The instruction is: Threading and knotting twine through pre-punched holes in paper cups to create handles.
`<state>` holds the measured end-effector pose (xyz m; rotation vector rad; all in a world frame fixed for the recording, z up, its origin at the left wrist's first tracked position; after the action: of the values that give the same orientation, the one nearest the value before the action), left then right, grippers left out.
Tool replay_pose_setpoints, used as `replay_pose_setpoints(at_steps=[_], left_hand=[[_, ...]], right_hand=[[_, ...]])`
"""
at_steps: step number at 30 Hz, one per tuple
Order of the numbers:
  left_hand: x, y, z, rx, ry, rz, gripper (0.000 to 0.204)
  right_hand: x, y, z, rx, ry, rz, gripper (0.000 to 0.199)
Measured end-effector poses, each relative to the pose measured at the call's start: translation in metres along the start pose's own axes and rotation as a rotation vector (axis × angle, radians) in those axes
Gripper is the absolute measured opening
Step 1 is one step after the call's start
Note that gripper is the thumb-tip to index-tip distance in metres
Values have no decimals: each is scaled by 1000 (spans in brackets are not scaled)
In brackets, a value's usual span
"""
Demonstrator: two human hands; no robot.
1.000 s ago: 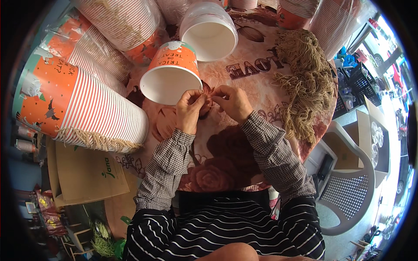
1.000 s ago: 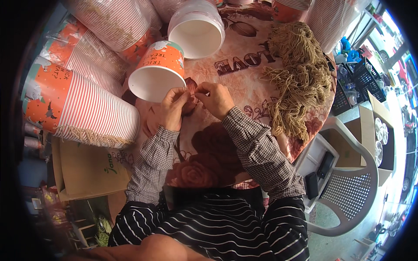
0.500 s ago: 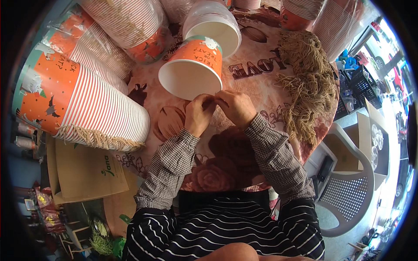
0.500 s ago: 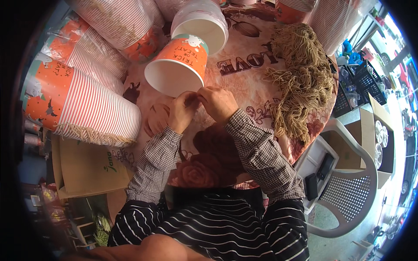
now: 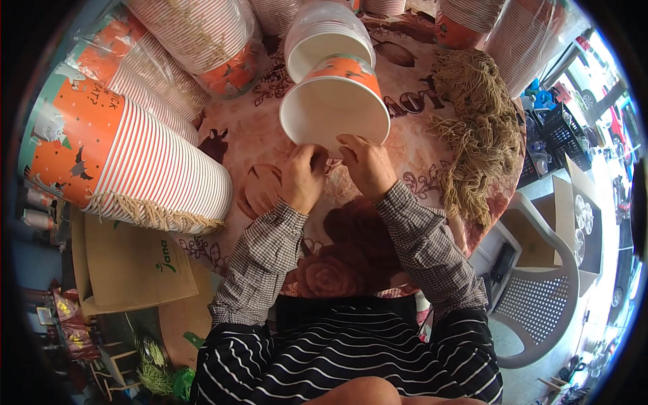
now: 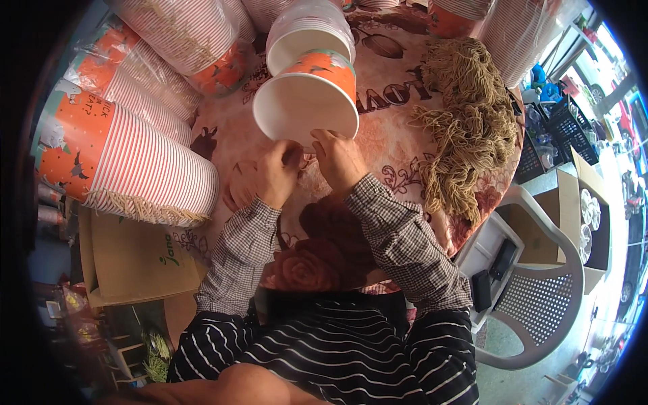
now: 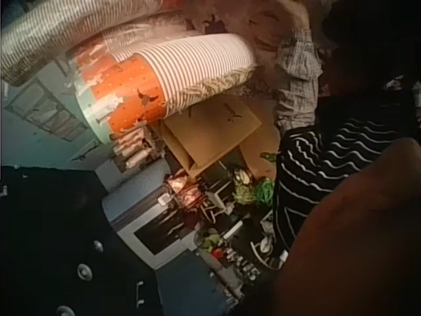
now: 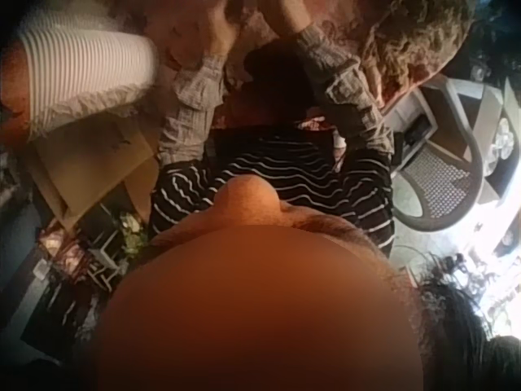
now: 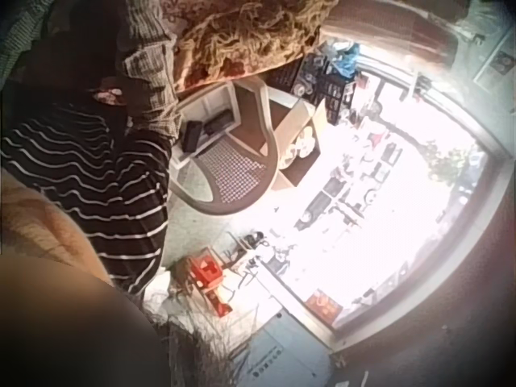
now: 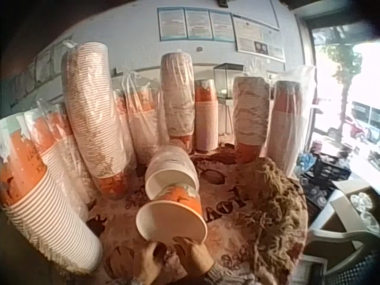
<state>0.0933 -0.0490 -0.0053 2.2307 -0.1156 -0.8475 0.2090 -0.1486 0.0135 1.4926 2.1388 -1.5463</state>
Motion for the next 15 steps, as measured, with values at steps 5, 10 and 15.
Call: replay_pose_setpoints(at_steps=[5, 10, 15], left_hand=[[-8, 8, -4, 122, 138, -35, 7], [-10, 7, -4, 111, 92, -98, 9], [-7, 5, -2, 123, 36, -150, 11]], right_hand=[[11, 5, 0, 129, -84, -314, 26], [8, 9, -4, 108, -28, -272, 28], [8, 10, -7, 147, -103, -364, 23]])
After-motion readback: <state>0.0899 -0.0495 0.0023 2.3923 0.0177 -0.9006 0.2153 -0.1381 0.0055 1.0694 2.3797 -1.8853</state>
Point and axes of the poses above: each hand's wrist, its own z-axis away from the middle knuckle, its own x-axis out of the palm, y = z × x, the point moved 3 cm from there along -z, towards the middle knuckle
